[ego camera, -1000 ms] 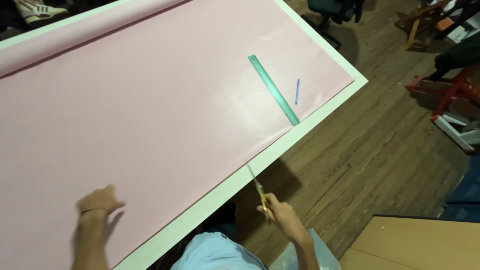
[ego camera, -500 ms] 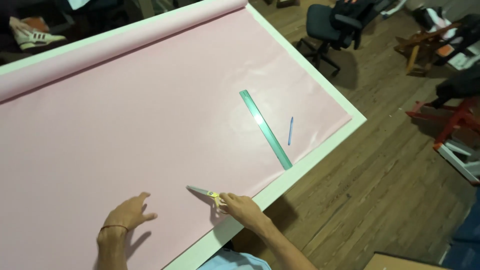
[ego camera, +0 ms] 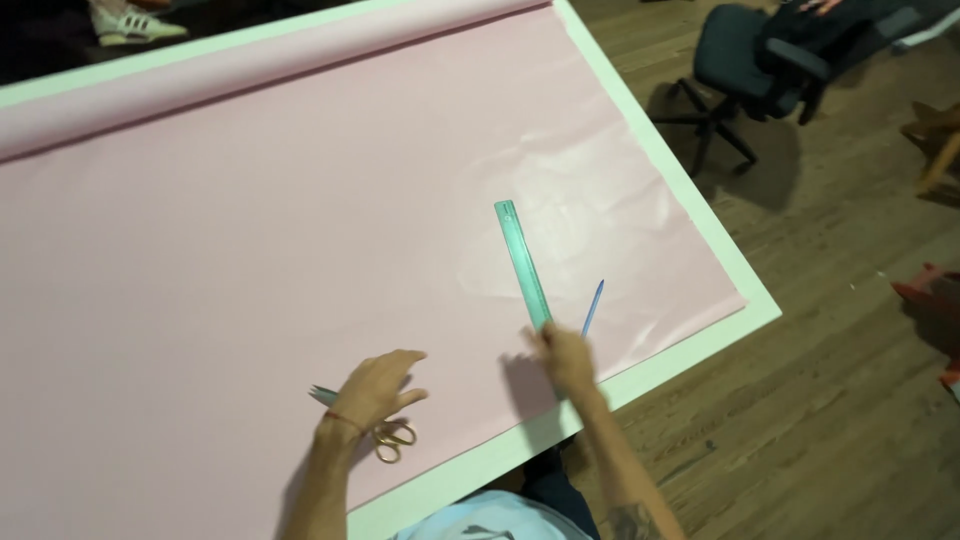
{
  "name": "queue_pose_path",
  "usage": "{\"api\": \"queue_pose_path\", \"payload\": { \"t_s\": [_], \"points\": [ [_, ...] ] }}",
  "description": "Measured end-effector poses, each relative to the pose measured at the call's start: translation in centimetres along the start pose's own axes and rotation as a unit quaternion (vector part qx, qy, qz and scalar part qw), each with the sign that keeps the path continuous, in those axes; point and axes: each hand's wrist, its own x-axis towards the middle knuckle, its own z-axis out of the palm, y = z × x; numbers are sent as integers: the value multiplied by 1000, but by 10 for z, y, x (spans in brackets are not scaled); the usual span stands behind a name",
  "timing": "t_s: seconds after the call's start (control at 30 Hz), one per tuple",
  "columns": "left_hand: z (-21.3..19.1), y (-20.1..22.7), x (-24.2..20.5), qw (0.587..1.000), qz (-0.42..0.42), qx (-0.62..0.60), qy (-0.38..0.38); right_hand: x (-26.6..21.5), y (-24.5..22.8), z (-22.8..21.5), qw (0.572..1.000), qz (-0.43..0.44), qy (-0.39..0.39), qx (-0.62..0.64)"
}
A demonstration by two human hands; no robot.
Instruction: Measuring and marking a sheet of pink leather material using a ruler and a pen.
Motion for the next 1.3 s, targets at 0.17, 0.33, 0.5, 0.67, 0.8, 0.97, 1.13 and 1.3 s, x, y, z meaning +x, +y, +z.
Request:
{"api": "queue_pose_path", "payload": {
  "t_s": [0.17, 0.33, 0.5, 0.67, 0.8, 0.97, 1.13, 1.3],
  "points": [
    [24, 88, 38, 1000, -8, -17, -1, 63, 45, -87, 987, 62, -56, -139],
    [64, 138, 86, 995, -78, -34, 47, 96, 126, -89, 981, -25, -105, -161],
    [97, 160, 126, 991, -92, 58, 82, 124, 146, -117, 959, -17, -239, -148],
    [100, 180, 157, 986, -81, 136, 55, 138, 160, -151, 964, -33, -260, -33],
    [127, 184, 185, 985, -25, 158, 66, 126, 237, -143, 961, -36, -197, 190],
    [142, 217, 232, 983, 25, 173, 51, 105, 248, -172, 933, 104, -87, 333],
    [141, 263, 261, 982, 59, 176, 29, 81, 241, -201, 832, 205, 9, 515],
    [131, 285, 292, 986, 2, 164, -9, 113, 278, -203, 794, 218, 14, 567]
  ]
}}
